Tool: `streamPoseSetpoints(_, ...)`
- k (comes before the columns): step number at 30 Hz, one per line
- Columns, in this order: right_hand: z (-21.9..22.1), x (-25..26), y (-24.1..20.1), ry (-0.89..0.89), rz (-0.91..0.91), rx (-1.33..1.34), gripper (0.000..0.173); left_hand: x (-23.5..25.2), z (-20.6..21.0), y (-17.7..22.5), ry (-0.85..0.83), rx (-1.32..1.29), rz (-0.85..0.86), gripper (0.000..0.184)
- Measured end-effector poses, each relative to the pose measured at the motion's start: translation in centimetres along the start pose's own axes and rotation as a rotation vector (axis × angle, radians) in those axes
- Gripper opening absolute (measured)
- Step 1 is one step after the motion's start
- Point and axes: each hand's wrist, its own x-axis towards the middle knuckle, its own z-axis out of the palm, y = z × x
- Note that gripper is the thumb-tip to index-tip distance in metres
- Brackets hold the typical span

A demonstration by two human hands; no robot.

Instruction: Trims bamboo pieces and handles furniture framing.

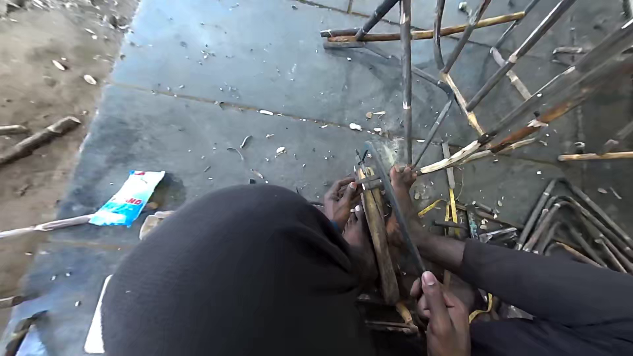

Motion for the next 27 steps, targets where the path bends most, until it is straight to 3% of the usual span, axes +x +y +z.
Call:
streamPoseSetpoints(8,0.2,1.2,-1.7,-0.022,0.002,-0.153,0.043,0.1,0.6,-0.2,0.042,-0.023,0.054,0.027)
streamPoseSetpoints(16,0.6,2.2,-2.2,-0.016,0.038,-0.144,0.044,-0.3,1.8,0.5,0.139,-0.019,0.060,0.021)
streamPoseSetpoints(20,2.5,6.2,-0.9,0.002,-0.001,-0.174,0.049,-0.4,1.9,0.5,0.135,-0.039,0.046,0.021)
streamPoseSetpoints(24,0.2,3.8,-2.5,-0.023,0.069,-0.110,0.044,0.0,1.3,0.1,0.098,-0.011,0.090,0.021)
streamPoseSetpoints(27,1.4,6.0,-1.2,-0.026,0.071,-0.061,0.050,0.6,1.0,0.2,0.068,0.010,0.079,0.023)
